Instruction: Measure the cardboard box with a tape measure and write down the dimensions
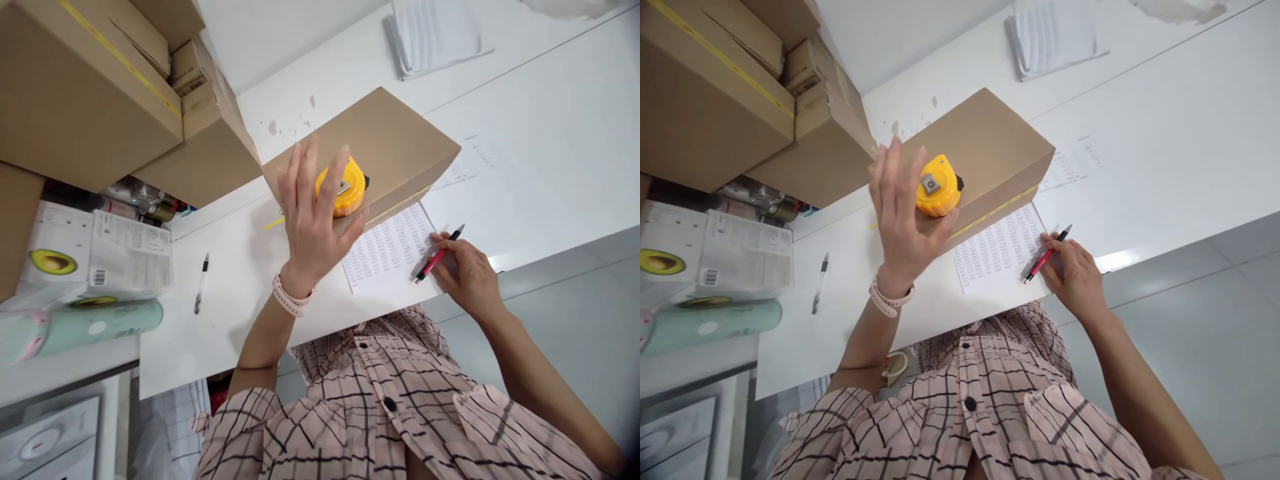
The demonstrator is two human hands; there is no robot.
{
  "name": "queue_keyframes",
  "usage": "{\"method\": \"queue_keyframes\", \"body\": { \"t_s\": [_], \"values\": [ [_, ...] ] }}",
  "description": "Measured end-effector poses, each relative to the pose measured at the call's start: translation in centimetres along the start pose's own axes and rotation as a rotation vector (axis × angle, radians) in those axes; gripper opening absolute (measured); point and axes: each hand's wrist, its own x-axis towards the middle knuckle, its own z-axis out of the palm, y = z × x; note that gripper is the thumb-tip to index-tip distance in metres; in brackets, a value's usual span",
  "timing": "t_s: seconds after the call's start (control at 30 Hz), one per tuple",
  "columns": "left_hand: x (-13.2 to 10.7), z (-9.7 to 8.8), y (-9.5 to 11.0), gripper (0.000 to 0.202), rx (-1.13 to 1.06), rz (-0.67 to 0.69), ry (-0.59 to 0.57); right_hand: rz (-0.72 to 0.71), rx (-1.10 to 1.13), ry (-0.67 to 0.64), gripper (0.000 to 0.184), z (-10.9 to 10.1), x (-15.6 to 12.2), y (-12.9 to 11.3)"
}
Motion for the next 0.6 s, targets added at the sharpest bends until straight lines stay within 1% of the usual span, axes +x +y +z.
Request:
{"method": "queue_keyframes", "body": {
  "t_s": [0.07,0.1,0.13,0.2,0.23,0.27,0.3,0.37,0.4,0.43,0.47,0.53,0.6],
  "values": [
    [-2.5,-0.7,2.0,0.046,-0.069,0.058,0.158,0.091,0.033,0.063,0.032,0.1,-0.1,-0.2],
    [-4.2,-0.8,3.1,0.041,-0.108,0.073,0.154,0.162,0.043,0.13,0.033,0.2,-0.3,-0.6],
    [-6.2,-0.8,4.2,0.036,-0.158,0.082,0.123,0.24,0.045,0.225,0.033,0.3,-0.5,-1.3],
    [-10.3,-0.2,6.1,0.026,-0.259,0.086,0.028,0.383,0.092,0.421,0.031,0.7,-1.0,-3.4],
    [-12.3,0.4,6.8,0.023,-0.281,0.067,-0.04,0.416,0.162,0.484,0.032,0.9,-1.2,-4.7],
    [-14.0,1.0,7.3,0.024,-0.276,0.073,-0.11,0.434,0.3,0.481,0.034,1.2,-1.2,-6.1],
    [-15.6,1.6,7.6,0.029,-0.266,0.074,-0.181,0.422,0.464,0.417,0.038,1.5,-1.2,-7.5],
    [-17.7,2.6,7.7,0.044,-0.219,0.091,-0.286,0.392,0.727,0.198,0.046,2.2,-0.8,-10.0],
    [-18.4,2.9,7.5,0.048,-0.186,0.103,-0.326,0.385,0.797,0.084,0.046,2.6,-0.5,-10.9],
    [-18.9,3.1,7.4,0.048,-0.148,0.12,-0.359,0.393,0.82,-0.002,0.044,3.1,-0.3,-11.6],
    [-19.1,3.3,7.2,0.046,-0.107,0.138,-0.389,0.408,0.808,-0.062,0.039,3.5,-0.1,-12.0],
    [-19.4,3.3,6.9,0.041,-0.04,0.174,-0.432,0.437,0.749,-0.101,0.028,4.2,0.1,-12.3],
    [-19.4,3.1,6.9,0.041,-0.003,0.186,-0.445,0.449,0.71,-0.086,0.026,4.6,0.1,-12.2]
  ]
}}
